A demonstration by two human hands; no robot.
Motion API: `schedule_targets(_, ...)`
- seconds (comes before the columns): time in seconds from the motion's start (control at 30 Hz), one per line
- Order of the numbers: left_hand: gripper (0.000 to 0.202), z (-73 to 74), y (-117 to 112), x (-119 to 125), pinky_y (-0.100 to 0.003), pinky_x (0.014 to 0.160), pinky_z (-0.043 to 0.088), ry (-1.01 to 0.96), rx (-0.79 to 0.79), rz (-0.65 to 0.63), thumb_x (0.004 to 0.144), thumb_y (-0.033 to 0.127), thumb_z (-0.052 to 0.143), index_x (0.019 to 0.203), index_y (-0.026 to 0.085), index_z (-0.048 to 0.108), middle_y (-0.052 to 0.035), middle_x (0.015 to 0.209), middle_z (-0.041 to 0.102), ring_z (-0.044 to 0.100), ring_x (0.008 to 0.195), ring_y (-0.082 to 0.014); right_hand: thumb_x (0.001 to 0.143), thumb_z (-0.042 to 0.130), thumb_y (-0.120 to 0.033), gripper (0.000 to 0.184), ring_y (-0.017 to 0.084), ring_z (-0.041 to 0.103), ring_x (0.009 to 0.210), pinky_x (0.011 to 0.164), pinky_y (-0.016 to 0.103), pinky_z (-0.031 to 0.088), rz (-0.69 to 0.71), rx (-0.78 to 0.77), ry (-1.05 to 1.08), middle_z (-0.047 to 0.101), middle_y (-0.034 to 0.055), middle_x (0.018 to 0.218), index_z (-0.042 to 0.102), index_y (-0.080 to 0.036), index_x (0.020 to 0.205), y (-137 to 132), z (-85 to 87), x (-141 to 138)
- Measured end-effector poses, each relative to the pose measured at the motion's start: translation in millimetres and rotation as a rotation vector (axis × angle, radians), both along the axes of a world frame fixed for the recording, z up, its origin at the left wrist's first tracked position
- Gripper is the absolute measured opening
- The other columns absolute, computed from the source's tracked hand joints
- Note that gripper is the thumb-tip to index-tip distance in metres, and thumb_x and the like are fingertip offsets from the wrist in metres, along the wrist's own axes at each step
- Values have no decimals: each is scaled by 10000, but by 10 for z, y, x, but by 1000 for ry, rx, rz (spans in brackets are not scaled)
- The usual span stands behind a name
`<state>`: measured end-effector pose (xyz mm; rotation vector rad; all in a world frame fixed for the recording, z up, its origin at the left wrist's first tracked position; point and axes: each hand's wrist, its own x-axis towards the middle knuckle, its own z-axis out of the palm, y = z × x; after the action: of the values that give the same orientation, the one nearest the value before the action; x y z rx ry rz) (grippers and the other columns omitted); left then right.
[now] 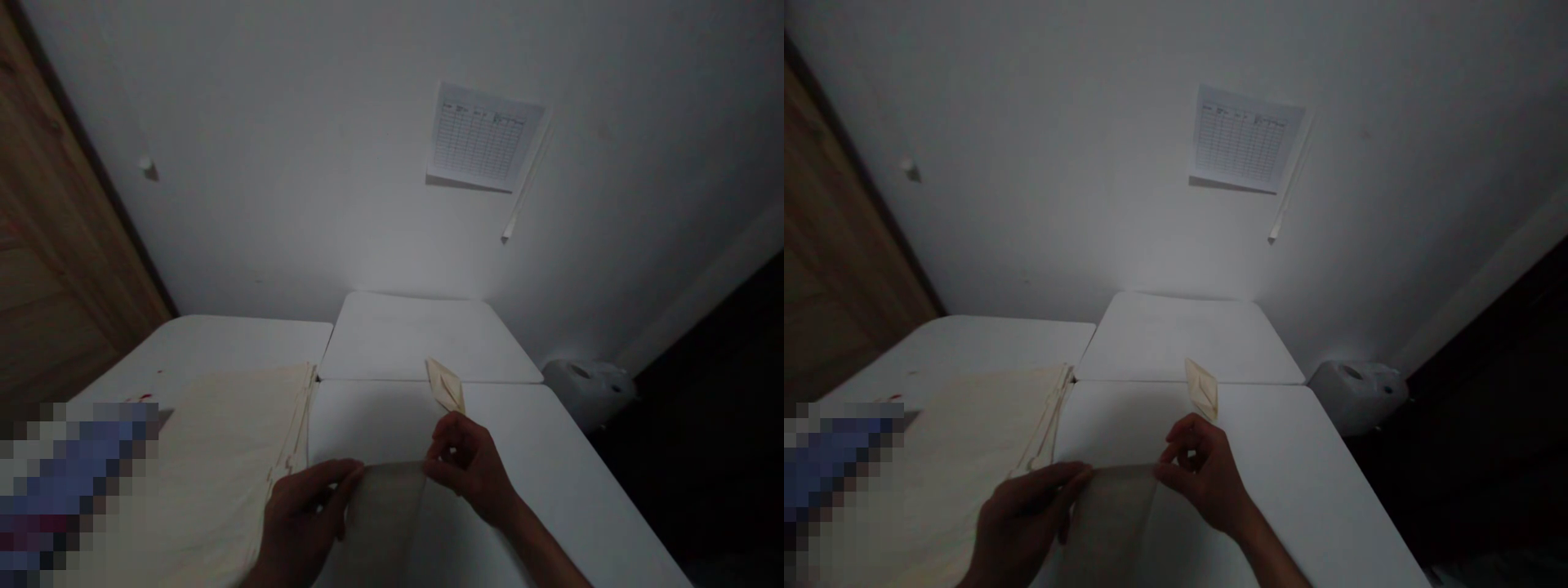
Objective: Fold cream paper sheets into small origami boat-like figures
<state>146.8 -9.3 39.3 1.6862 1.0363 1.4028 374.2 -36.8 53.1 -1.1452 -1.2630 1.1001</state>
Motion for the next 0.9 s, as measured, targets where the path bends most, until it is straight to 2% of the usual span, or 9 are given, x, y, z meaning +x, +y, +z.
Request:
schedule_targets(0.17,64,8,-16,7,-159,289,439,-14,-57,11,723,262,697,693,228,742,32,524,676,530,276,-97,669,793,-222,304,42,373,466,397,150,277,-4,-20,81,606,-38,660,534,-198,828,5,2,-27)
schedule_targets(0.3,112,7,-33,36,-168,285,426,-4,-170,10,725,309,686,692,218,741,39,469,640,505,261,-98,685,773,-231,258,29,347,416,351,140,266,-8,-21,190,570,-54,641,551,-194,813,42,-44,-71)
schedule_targets(0.4,174,-24,-29,67,-174,286,419,0,-276,0,736,362,671,694,206,735,35,464,631,497,262,-99,713,747,-280,221,49,399,442,352,148,331,-32,6,233,544,-47,661,581,-191,829,85,-97,-108)
schedule_targets(0.5,220,-49,-12,93,-183,285,413,-22,-359,2,726,403,666,700,195,729,20,521,659,490,267,-97,749,707,-334,203,76,463,490,379,169,386,-68,-5,170,549,-26,679,622,-178,846,109,-131,-141)
schedule_targets(0.67,255,-62,17,111,-192,289,404,-41,-409,36,701,433,676,708,182,720,11,561,673,473,265,-90,772,668,-352,253,68,444,408,387,177,350,-103,-56,-85,533,-22,522,661,-132,646,106,-152,-170)
schedule_targets(0.77,272,-95,37,111,-193,297,397,-19,-435,30,708,445,671,716,176,711,12,546,664,475,268,-92,753,679,-353,258,72,442,406,396,184,348,-157,-54,-111,533,-22,500,661,-132,621,121,-172,-170)
schedule_targets(0.9,297,-165,78,120,-192,300,385,-1,-451,17,724,465,662,746,172,704,16,524,648,484,277,-101,759,668,-379,295,75,440,409,405,186,356,-162,-44,-64,504,-35,497,611,-144,590,156,-220,-168)
